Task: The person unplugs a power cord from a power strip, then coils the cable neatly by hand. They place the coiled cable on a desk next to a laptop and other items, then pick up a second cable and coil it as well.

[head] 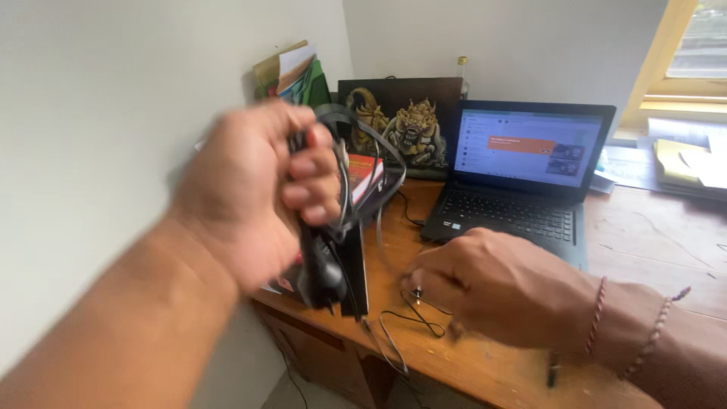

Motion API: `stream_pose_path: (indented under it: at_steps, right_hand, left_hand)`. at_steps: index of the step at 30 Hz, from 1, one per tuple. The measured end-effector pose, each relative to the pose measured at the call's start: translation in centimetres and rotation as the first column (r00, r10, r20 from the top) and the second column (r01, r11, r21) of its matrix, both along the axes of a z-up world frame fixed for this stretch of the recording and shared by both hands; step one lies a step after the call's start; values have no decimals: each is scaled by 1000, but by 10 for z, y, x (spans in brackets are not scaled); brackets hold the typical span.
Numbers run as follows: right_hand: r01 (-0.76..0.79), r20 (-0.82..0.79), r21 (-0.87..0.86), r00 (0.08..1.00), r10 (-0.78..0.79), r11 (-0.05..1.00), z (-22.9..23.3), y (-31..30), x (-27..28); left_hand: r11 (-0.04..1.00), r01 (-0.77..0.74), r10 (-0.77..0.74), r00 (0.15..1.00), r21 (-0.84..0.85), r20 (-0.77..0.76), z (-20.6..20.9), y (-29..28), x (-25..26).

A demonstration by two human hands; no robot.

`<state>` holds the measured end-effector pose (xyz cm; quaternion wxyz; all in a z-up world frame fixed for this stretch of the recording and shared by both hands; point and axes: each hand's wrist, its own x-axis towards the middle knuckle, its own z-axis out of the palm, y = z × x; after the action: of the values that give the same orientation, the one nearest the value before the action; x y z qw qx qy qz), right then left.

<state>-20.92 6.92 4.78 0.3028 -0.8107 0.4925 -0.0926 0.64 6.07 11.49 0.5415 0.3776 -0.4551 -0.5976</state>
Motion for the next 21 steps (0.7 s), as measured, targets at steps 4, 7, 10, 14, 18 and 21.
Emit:
stream_pose_path:
  at_steps: [4, 7, 10, 14, 18, 21]
  right_hand:
    - [-160, -33, -233, 987, 156, 959, 9, 24, -3]
    - [-309, 198, -438, 883, 426, 844, 6, 33, -13]
    - [-247, 239, -371, 906, 349, 895, 3, 34, -17]
    - [-113, 405, -262, 889, 215, 958, -3, 24, -24]
    - [20, 518, -163, 853, 68, 986, -4, 5, -38]
    - [228, 173, -106, 963, -208, 968, -5, -11, -51]
  left_hand:
    - [987, -38, 33, 999, 158, 33, -37, 13, -26]
    - [964, -40, 34, 999, 264, 27, -59, 23, -41]
    - [940, -81, 61, 996, 332, 70, -73, 34, -53]
    - [904, -26, -55, 983, 426, 175, -78, 47, -62]
    - [874, 276, -315, 948, 401, 33, -73, 56, -57]
    - [845, 332, -388, 920, 420, 53, -65, 55, -55]
